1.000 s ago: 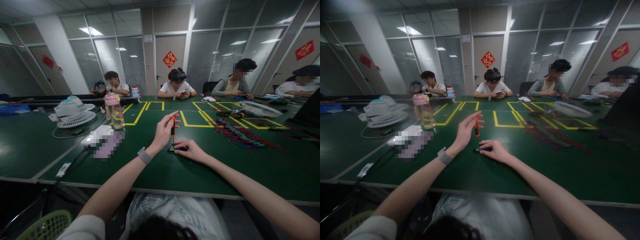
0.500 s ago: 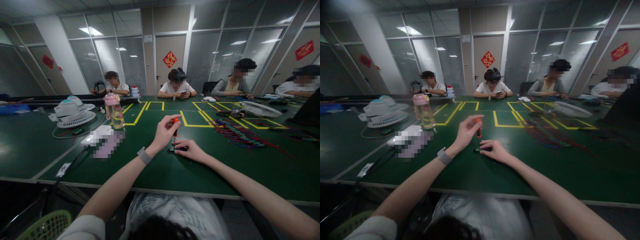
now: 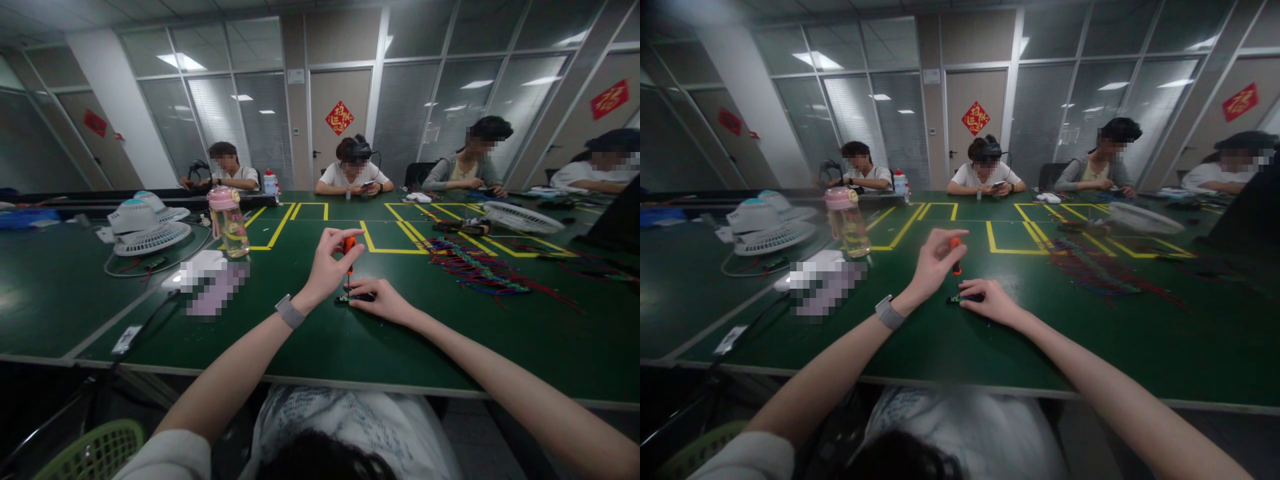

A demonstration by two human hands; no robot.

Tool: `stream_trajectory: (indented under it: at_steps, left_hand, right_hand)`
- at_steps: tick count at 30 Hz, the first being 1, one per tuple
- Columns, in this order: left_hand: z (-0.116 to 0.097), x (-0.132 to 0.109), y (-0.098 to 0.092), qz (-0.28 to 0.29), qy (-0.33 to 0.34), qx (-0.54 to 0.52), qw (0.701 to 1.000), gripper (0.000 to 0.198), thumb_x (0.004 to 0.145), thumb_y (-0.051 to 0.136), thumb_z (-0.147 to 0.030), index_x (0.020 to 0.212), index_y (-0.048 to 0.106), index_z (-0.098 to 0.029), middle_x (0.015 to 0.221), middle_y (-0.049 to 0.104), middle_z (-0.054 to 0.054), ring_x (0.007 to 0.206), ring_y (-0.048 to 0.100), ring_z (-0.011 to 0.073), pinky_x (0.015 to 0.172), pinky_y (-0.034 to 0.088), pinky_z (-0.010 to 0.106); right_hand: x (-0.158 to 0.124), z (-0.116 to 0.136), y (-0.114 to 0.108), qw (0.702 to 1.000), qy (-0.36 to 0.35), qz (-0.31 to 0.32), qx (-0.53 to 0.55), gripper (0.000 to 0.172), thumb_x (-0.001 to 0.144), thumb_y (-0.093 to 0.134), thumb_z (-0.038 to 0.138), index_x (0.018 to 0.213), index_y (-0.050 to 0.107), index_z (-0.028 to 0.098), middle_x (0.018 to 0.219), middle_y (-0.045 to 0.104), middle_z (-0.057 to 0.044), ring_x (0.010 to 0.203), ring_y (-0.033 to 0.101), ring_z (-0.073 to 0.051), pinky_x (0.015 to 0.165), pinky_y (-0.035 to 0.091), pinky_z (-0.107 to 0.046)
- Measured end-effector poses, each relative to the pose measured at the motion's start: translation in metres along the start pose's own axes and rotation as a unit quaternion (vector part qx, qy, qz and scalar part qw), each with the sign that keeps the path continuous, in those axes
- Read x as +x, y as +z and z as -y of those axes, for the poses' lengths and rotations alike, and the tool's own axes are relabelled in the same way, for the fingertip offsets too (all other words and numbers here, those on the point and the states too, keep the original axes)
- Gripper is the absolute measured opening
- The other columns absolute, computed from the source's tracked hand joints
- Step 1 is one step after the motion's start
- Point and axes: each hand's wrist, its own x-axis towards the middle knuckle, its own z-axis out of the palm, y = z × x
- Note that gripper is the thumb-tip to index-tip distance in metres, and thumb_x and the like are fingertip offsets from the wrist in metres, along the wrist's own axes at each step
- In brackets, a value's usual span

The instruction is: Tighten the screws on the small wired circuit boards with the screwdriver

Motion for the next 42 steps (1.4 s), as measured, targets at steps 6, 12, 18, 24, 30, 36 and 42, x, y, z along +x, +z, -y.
stream_trajectory:
  at_steps: [6, 12, 18, 24, 30, 36, 42]
  left_hand:
    - [-0.0036, 0.0014, 0.0001, 0.033, -0.044, -0.108, 0.993, 0.03, 0.091, 0.045, -0.027, 0.117, 0.059, -0.02, 0.107, 0.059, 0.008, 0.085, 0.061, 0.0138, 0.07, 0.054, 0.025]
    - [-0.0005, 0.0005, -0.0013, 0.0, -0.007, -0.019, 1.0, 0.024, 0.086, 0.056, -0.028, 0.107, 0.066, -0.022, 0.104, 0.057, 0.006, 0.093, 0.058, 0.0142, 0.076, 0.051, 0.023]
    - [-0.0022, 0.0016, 0.001, 0.03, -0.046, -0.121, 0.991, 0.031, 0.091, 0.046, -0.026, 0.118, 0.059, -0.02, 0.11, 0.061, 0.008, 0.088, 0.063, 0.0149, 0.075, 0.054, 0.028]
    - [-0.0011, -0.0005, -0.0003, -0.016, -0.002, -0.006, 1.0, 0.023, 0.082, 0.062, -0.029, 0.103, 0.067, -0.022, 0.101, 0.057, 0.005, 0.089, 0.059, 0.0135, 0.075, 0.051, 0.023]
    - [-0.0027, 0.0021, 0.0002, 0.014, -0.035, -0.114, 0.993, 0.03, 0.091, 0.046, -0.027, 0.115, 0.061, -0.02, 0.109, 0.061, 0.008, 0.086, 0.063, 0.0145, 0.072, 0.054, 0.027]
    - [-0.001, 0.0004, -0.0004, -0.007, -0.022, -0.023, 0.999, 0.027, 0.083, 0.06, -0.028, 0.108, 0.065, -0.022, 0.095, 0.06, 0.004, 0.082, 0.059, 0.0123, 0.07, 0.051, 0.023]
    - [-0.0016, 0.0019, 0.0, 0.002, -0.04, -0.09, 0.995, 0.03, 0.091, 0.044, -0.027, 0.115, 0.061, -0.021, 0.111, 0.058, 0.007, 0.089, 0.06, 0.0136, 0.072, 0.053, 0.025]
  right_hand:
    - [0.0, 0.0004, -0.0001, 1.0, -0.005, -0.002, -0.002, 0.021, 0.076, 0.067, 0.029, 0.094, 0.075, 0.022, 0.112, 0.069, -0.009, 0.104, 0.064, -0.024, 0.094, 0.049, -0.039]
    - [0.0, -0.0012, 0.001, 1.0, -0.008, -0.007, 0.001, 0.02, 0.076, 0.067, 0.029, 0.093, 0.075, 0.023, 0.111, 0.069, -0.007, 0.104, 0.064, -0.025, 0.094, 0.05, -0.039]
    - [-0.0003, -0.0015, 0.0012, 1.0, -0.001, -0.006, -0.003, 0.02, 0.076, 0.067, 0.029, 0.094, 0.075, 0.024, 0.112, 0.069, -0.007, 0.104, 0.064, -0.025, 0.093, 0.05, -0.039]
    - [0.0001, 0.0003, 0.0004, 1.0, 0.004, 0.0, -0.003, 0.021, 0.076, 0.067, 0.028, 0.094, 0.075, 0.022, 0.112, 0.068, -0.008, 0.105, 0.063, -0.024, 0.094, 0.049, -0.039]
    - [0.0001, 0.0008, 0.0003, 1.0, 0.0, -0.005, 0.0, 0.021, 0.076, 0.067, 0.029, 0.094, 0.075, 0.022, 0.111, 0.069, -0.008, 0.104, 0.064, -0.024, 0.094, 0.049, -0.039]
    - [-0.0004, -0.0009, 0.0005, 1.0, -0.005, -0.002, 0.001, 0.021, 0.076, 0.067, 0.028, 0.095, 0.074, 0.023, 0.112, 0.068, -0.007, 0.105, 0.064, -0.024, 0.093, 0.05, -0.04]
    - [-0.0003, -0.0001, 0.0002, 1.0, -0.003, -0.003, -0.002, 0.02, 0.076, 0.067, 0.028, 0.094, 0.074, 0.023, 0.112, 0.069, -0.008, 0.104, 0.064, -0.024, 0.094, 0.049, -0.041]
